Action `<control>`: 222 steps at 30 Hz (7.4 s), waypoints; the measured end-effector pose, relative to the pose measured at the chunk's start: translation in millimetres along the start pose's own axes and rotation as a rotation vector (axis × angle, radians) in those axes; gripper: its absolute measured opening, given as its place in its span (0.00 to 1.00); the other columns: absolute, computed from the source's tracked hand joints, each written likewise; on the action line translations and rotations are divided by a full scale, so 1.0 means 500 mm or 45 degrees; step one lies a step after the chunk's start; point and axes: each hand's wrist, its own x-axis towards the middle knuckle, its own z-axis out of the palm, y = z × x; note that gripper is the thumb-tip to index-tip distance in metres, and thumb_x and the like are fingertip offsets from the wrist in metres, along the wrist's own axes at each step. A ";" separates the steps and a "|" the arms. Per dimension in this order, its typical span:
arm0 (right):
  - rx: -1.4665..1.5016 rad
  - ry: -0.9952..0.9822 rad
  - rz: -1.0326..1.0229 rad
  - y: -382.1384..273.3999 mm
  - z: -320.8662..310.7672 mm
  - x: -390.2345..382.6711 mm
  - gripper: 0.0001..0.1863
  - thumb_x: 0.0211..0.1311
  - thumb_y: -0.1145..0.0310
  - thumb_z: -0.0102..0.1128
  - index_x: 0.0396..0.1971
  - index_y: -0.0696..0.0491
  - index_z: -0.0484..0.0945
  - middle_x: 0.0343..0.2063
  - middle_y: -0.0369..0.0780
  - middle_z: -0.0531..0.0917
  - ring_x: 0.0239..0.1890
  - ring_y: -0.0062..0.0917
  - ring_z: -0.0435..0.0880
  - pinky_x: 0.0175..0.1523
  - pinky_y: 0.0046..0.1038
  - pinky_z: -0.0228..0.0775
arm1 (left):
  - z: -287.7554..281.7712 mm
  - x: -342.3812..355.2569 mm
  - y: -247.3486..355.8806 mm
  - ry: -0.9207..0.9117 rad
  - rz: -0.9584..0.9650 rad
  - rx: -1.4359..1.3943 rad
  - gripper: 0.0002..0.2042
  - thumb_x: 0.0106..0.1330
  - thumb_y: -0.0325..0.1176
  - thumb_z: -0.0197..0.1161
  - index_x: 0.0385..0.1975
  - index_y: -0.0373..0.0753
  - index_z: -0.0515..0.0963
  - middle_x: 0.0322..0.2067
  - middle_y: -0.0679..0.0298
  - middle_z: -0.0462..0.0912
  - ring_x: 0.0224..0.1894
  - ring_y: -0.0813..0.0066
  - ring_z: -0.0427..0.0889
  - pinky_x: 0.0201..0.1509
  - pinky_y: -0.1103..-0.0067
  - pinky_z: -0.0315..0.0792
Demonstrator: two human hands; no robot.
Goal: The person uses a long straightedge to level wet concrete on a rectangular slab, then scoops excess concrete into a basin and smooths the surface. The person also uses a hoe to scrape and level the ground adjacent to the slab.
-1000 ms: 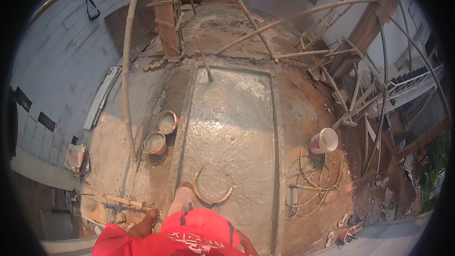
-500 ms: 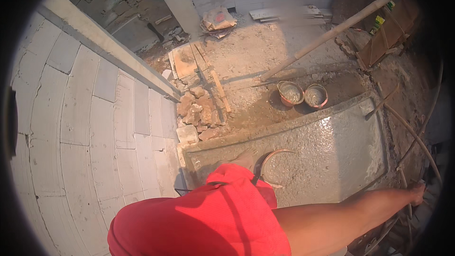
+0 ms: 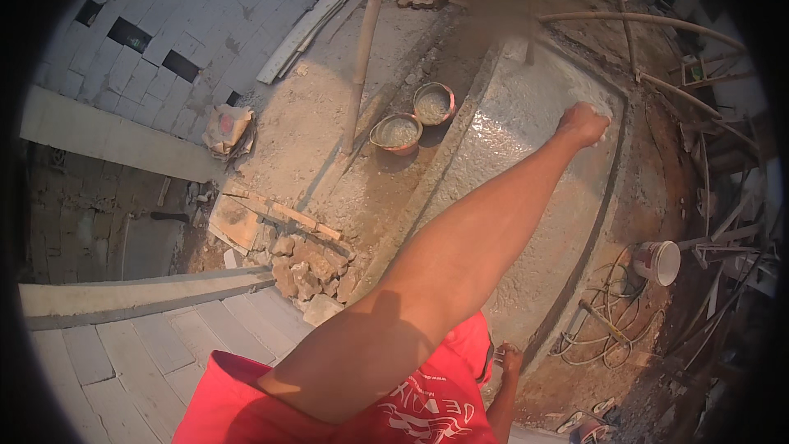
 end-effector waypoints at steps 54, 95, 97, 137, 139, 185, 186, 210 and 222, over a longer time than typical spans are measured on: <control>0.022 -0.072 0.002 -0.509 0.719 0.273 0.14 0.64 0.59 0.59 0.36 0.56 0.79 0.30 0.42 0.84 0.31 0.31 0.85 0.32 0.32 0.77 | -1.113 -0.543 -1.155 0.947 -1.258 -0.544 0.20 0.65 0.40 0.61 0.46 0.25 0.75 0.36 0.50 0.83 0.31 0.66 0.85 0.30 0.69 0.78; -1.914 0.123 -1.687 -1.585 1.772 1.737 0.32 0.63 0.50 0.59 0.57 0.59 0.69 0.49 0.59 0.77 0.56 0.53 0.75 0.60 0.48 0.68 | -1.088 0.457 -2.133 1.228 -1.321 -0.465 0.38 0.63 0.51 0.64 0.66 0.31 0.61 0.58 0.42 0.74 0.61 0.44 0.73 0.62 0.64 0.67; -1.922 -0.047 -1.640 -1.578 1.807 1.754 0.29 0.63 0.52 0.58 0.57 0.57 0.70 0.46 0.57 0.79 0.55 0.53 0.76 0.60 0.49 0.67 | -1.096 0.477 -2.111 1.264 -1.286 -0.496 0.34 0.64 0.49 0.63 0.64 0.33 0.66 0.56 0.44 0.77 0.59 0.48 0.76 0.61 0.66 0.68; -1.864 -1.079 -1.082 -1.455 1.549 0.997 0.21 0.54 0.67 0.73 0.47 0.56 0.78 0.42 0.41 0.85 0.47 0.29 0.82 0.56 0.32 0.74 | -1.370 0.144 -1.469 1.139 -1.319 -0.872 0.22 0.65 0.54 0.64 0.36 0.36 0.79 0.25 0.66 0.74 0.31 0.78 0.75 0.33 0.79 0.71; -1.616 -1.153 -0.846 -1.465 1.608 0.858 0.22 0.54 0.66 0.73 0.47 0.55 0.78 0.44 0.41 0.85 0.49 0.30 0.82 0.56 0.33 0.74 | -1.461 0.084 -1.460 1.380 -1.323 -0.883 0.21 0.65 0.54 0.64 0.31 0.38 0.76 0.23 0.71 0.71 0.29 0.82 0.71 0.32 0.79 0.69; -1.631 -1.082 -1.617 -0.851 2.642 0.301 0.25 0.58 0.61 0.60 0.53 0.57 0.71 0.50 0.49 0.74 0.57 0.43 0.72 0.61 0.41 0.64 | -1.990 -0.472 -2.021 1.900 -1.255 -1.403 0.30 0.71 0.55 0.51 0.70 0.51 0.59 0.62 0.65 0.69 0.63 0.69 0.69 0.63 0.67 0.63; -1.806 -1.076 -1.421 -0.834 2.546 0.301 0.25 0.60 0.60 0.59 0.54 0.57 0.71 0.51 0.50 0.76 0.56 0.46 0.75 0.59 0.43 0.69 | -1.911 -0.468 -1.982 1.689 -1.302 -1.371 0.30 0.71 0.54 0.52 0.70 0.49 0.60 0.64 0.63 0.69 0.64 0.67 0.70 0.64 0.66 0.63; 0.085 0.006 -0.327 -0.887 1.016 0.364 0.10 0.64 0.62 0.61 0.30 0.53 0.80 0.24 0.38 0.83 0.25 0.22 0.81 0.29 0.27 0.72 | -1.520 0.145 -0.926 0.660 -0.609 -0.316 0.21 0.68 0.45 0.58 0.53 0.37 0.76 0.44 0.57 0.83 0.45 0.65 0.83 0.49 0.71 0.74; 0.219 -0.035 0.094 -0.677 1.048 0.406 0.13 0.56 0.62 0.65 0.27 0.59 0.81 0.21 0.41 0.82 0.20 0.28 0.80 0.24 0.30 0.71 | -1.357 -0.138 -1.097 0.216 -1.150 0.348 0.16 0.62 0.44 0.60 0.44 0.41 0.80 0.39 0.61 0.84 0.40 0.63 0.83 0.48 0.60 0.74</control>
